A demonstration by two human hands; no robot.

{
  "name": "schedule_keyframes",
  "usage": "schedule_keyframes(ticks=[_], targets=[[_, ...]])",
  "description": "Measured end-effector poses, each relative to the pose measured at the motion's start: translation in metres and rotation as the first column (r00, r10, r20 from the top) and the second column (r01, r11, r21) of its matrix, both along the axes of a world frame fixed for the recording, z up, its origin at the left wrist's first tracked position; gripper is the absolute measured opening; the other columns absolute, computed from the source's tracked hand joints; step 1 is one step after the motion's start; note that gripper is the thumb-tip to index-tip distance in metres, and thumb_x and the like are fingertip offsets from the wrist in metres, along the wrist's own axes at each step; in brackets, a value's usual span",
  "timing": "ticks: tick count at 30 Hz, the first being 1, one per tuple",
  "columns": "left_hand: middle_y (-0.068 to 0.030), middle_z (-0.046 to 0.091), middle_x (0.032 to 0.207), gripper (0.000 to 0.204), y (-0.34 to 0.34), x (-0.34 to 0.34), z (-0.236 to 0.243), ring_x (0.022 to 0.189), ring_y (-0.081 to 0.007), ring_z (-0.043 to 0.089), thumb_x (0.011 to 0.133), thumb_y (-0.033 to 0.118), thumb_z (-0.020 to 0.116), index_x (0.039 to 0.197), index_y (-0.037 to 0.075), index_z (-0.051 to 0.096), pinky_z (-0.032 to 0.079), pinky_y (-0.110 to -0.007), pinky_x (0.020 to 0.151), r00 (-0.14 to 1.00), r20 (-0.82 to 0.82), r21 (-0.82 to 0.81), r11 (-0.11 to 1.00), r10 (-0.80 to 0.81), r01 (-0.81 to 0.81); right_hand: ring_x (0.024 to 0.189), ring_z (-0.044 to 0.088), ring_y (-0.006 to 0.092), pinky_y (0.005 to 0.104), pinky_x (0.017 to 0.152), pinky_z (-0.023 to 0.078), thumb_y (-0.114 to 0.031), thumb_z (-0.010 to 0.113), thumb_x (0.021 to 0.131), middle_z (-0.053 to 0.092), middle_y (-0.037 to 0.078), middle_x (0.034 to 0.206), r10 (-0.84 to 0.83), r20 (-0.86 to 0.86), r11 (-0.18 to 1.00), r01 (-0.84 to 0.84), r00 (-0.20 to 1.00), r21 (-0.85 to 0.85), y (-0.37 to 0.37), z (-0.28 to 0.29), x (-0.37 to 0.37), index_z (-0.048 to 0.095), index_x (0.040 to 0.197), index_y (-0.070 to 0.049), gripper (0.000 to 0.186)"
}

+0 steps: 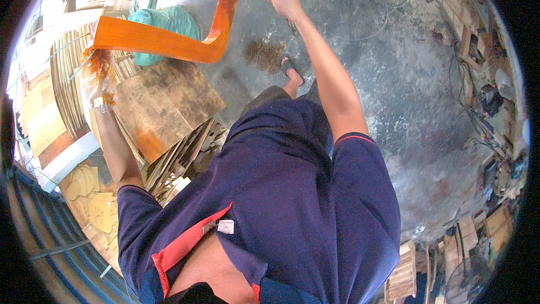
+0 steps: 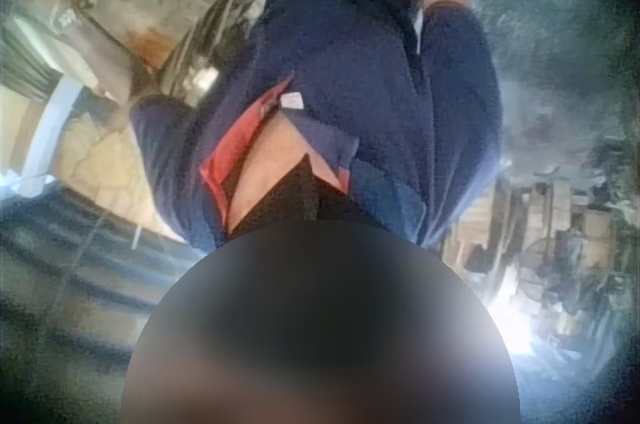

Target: The person holds an orange L-shaped wooden piece with the left hand and uses a spray gun in the right hand to apply orange paint. The person rotates the piece to cover multiple sides and edges, then sets it down briefly before picking it up again to continue spraying.

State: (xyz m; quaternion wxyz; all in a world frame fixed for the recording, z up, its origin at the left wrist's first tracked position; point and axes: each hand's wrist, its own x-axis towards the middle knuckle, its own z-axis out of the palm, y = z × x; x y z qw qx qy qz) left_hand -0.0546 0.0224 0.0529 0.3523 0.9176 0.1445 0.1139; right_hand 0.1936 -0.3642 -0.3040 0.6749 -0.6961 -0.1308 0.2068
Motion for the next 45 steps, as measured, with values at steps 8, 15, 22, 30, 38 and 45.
schedule_keyframes(ticks=[8, 15, 22, 30, 38, 45], targets=[[-0.0119, 0.052, 0.142, 0.076, -0.031, 0.010, -0.016, 0.134, -0.0221, 0.049, 0.088, 0.024, 0.078, 0.149, 0.001, 0.038, 0.038, -0.035, 0.115, 0.981, 0.179, -0.492, 0.870, 0.073, 0.025, 0.066, 0.054, 0.0101, 0.0307, 0.061, 0.045, -0.042, 0.074, 0.092, 0.063, 0.000, 0.070, 0.025, 0.016, 0.997, -0.024, 1.000, -0.068, -0.023, 0.008, -0.041, 0.068, 0.082, -0.005, 0.039], [-0.0107, 0.053, 0.140, 0.082, -0.058, 0.023, -0.002, 0.134, -0.0210, 0.049, 0.085, 0.029, 0.083, 0.149, 0.001, 0.038, 0.036, -0.034, 0.117, 0.983, 0.169, -0.628, 0.776, 0.065, 0.057, 0.071, 0.069, 0.0220, 0.0391, 0.069, 0.054, -0.044, 0.076, 0.088, 0.073, 0.015, 0.081, 0.202, -0.070, 0.957, -0.212, 0.977, -0.197, -0.023, 0.015, -0.043, 0.072, 0.102, 0.002, 0.048], [-0.0107, 0.054, 0.139, 0.078, -0.076, 0.030, -0.004, 0.133, -0.0205, 0.049, 0.086, 0.027, 0.082, 0.147, 0.001, 0.040, 0.037, -0.034, 0.117, 0.967, 0.156, -0.432, 0.894, 0.200, -0.115, 0.082, 0.072, 0.0262, 0.0419, 0.075, 0.055, -0.042, 0.076, 0.088, 0.075, 0.018, 0.089, 0.039, 0.119, 0.997, -0.031, 0.992, -0.071, 0.002, 0.035, -0.008, 0.072, 0.104, 0.001, 0.046], [-0.0111, 0.054, 0.140, 0.077, -0.063, 0.021, -0.006, 0.133, -0.0211, 0.050, 0.086, 0.026, 0.082, 0.147, 0.001, 0.041, 0.037, -0.034, 0.117, 0.975, 0.181, -0.438, 0.898, 0.130, -0.039, 0.061, 0.055, 0.0099, 0.0312, 0.058, 0.045, -0.045, 0.073, 0.092, 0.062, 0.000, 0.065, -0.055, 0.161, 0.996, 0.065, 0.985, -0.060, 0.001, 0.047, 0.000, 0.068, 0.076, -0.006, 0.043], [-0.0115, 0.054, 0.140, 0.076, -0.061, 0.019, -0.006, 0.134, -0.0216, 0.050, 0.087, 0.024, 0.082, 0.147, 0.001, 0.041, 0.037, -0.035, 0.117, 0.975, 0.192, -0.439, 0.899, 0.112, -0.016, 0.062, 0.062, 0.0208, 0.0387, 0.061, 0.050, -0.046, 0.078, 0.086, 0.069, 0.010, 0.071, 0.142, -0.033, 0.982, -0.145, 0.989, -0.119, -0.013, 0.014, -0.052, 0.072, 0.092, -0.001, 0.046], [-0.0119, 0.054, 0.141, 0.075, -0.058, 0.017, -0.007, 0.134, -0.0220, 0.050, 0.087, 0.023, 0.081, 0.146, 0.001, 0.042, 0.038, -0.035, 0.117, 0.976, 0.198, -0.454, 0.891, 0.089, 0.011, 0.071, 0.065, 0.0174, 0.0393, 0.069, 0.052, -0.039, 0.077, 0.090, 0.071, 0.013, 0.075, 0.241, -0.004, 0.968, -0.240, 0.971, -0.076, -0.030, 0.034, -0.093, 0.073, 0.099, 0.000, 0.040]])
